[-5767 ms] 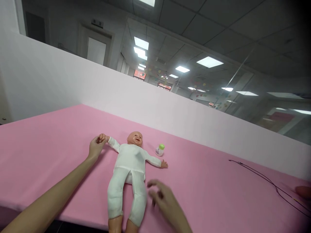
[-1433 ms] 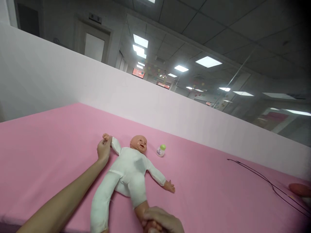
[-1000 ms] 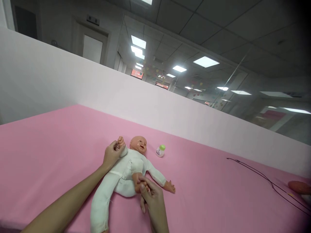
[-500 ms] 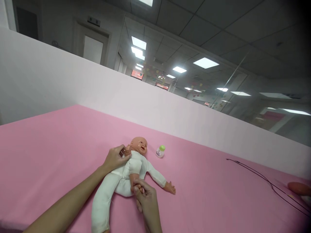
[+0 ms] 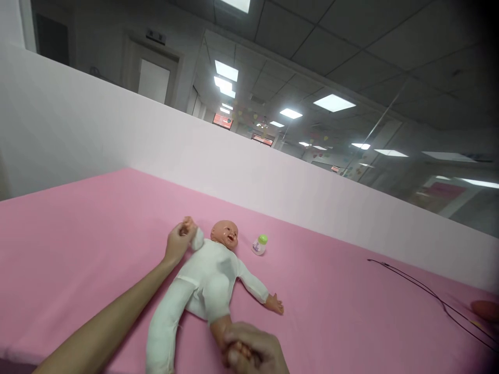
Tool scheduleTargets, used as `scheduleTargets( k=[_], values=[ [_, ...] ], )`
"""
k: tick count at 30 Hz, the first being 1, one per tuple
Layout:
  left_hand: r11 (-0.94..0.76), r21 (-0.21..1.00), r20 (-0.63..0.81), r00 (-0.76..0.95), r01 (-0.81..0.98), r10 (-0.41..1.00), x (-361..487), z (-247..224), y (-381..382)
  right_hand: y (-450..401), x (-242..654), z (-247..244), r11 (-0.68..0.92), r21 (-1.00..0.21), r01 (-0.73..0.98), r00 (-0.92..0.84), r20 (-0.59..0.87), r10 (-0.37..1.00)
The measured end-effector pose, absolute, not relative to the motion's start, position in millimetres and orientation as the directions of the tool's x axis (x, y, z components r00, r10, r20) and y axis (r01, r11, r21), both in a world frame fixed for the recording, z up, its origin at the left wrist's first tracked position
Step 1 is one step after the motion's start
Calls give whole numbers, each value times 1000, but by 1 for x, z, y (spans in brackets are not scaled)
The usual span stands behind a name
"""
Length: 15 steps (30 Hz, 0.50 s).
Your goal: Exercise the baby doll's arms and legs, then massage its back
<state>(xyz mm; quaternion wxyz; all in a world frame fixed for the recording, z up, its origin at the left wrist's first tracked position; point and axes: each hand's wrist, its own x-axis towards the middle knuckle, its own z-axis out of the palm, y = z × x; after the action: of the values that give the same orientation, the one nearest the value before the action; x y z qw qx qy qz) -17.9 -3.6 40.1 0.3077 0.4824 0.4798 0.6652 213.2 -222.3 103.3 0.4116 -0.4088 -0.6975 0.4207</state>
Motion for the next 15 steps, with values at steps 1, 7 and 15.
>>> scheduleTargets(
  k=[1, 7, 15],
  values=[
    [-431, 886, 461, -213, 174, 862, -15, 44, -9, -212, 205, 100, 291, -939, 186, -235, 244, 941],
    [-548, 704, 568, 104, 452, 816, -9, 54, -28, -170, 178, 69, 91, -996, -25, -36, 92, 995],
    [-327, 942, 329, -379, 71, 865, -7, 40, -8, -226, 219, 64, 197, -979, 47, -89, 193, 977]
  ],
)
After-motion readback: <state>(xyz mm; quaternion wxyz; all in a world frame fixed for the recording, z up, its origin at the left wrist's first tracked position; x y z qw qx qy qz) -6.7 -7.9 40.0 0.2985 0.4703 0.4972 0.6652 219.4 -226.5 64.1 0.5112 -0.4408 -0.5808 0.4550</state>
